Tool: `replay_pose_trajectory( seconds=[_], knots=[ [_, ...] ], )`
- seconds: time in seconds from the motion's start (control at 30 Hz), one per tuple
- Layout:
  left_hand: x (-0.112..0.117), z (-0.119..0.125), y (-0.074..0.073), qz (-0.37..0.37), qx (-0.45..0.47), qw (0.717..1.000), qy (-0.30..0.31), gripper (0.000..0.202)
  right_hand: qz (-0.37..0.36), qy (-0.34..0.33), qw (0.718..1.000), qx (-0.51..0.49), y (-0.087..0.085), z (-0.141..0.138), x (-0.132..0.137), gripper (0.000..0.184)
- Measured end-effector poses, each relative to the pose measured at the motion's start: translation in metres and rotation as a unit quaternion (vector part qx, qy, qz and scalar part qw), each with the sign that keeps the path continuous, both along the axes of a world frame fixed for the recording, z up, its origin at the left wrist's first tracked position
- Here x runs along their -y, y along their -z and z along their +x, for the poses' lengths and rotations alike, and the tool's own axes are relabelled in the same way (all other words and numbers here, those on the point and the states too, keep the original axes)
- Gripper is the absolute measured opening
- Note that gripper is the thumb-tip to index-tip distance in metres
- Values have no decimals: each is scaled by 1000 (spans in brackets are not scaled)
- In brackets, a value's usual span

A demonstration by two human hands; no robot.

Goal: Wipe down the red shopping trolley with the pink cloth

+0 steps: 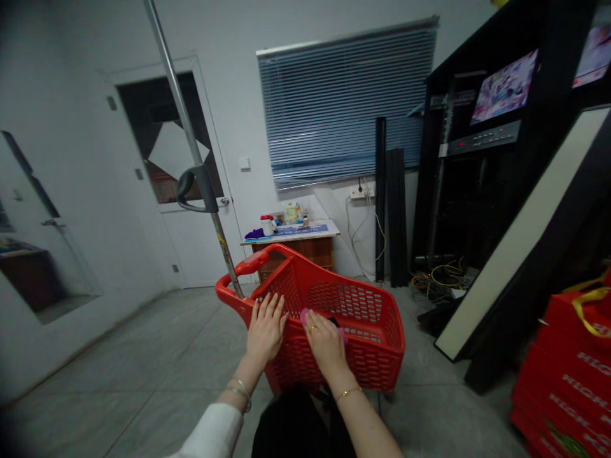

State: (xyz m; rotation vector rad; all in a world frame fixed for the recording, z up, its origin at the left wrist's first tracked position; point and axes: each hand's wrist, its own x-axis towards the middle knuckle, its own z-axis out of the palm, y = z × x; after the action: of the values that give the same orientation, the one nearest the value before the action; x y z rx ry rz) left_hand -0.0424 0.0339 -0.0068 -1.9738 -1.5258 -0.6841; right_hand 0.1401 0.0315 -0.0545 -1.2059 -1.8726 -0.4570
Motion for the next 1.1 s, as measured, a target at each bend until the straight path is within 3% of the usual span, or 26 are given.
replay_pose_trajectory(
  seconds=[0.13, 0.2, 0.27, 0.4, 0.5, 0.6, 0.7, 0.77, 0.83, 1.0, 1.1],
  knots=[
    [0, 2, -2, -4, 14, 1000, 7, 46, -13, 36, 999, -25, 17, 63, 12, 35],
    [0, 6, -3, -4, 25, 1000, 4, 46, -9, 59, 998, -35, 18, 68, 13, 35],
    [0, 9, -3, -4, 29, 1000, 0, 46, -4, 68, 997, -30, 14, 46, 9, 35],
    [0, 5, -2, 0, 12, 1000, 0, 47, -1, 28, 1000, 4, -4, -27, -7, 34],
    [1, -2, -3, -1, -2, 1000, 1, 47, -4, -1, 1000, 5, -8, -39, -11, 35],
    [1, -6, -5, -6, -6, 1000, -1, 47, -8, -11, 1000, 0, 5, 5, -3, 37],
    [-1, -2, -5, -6, 8, 1000, 0, 47, -5, 23, 1000, -9, 20, 62, 7, 36],
    [-2, 2, -4, -4, 19, 1000, 2, 46, 0, 55, 998, -11, 23, 77, 9, 36],
    [-3, 6, -3, 0, 26, 1000, 3, 46, 5, 75, 997, -8, 20, 64, 6, 35],
    [-2, 4, -3, 6, 17, 1000, 4, 47, 16, 31, 999, 12, -1, -21, -11, 35],
    [-2, -1, -3, -1, 3, 1000, 5, 47, 13, 12, 1000, 6, -1, -19, -12, 35]
  ],
)
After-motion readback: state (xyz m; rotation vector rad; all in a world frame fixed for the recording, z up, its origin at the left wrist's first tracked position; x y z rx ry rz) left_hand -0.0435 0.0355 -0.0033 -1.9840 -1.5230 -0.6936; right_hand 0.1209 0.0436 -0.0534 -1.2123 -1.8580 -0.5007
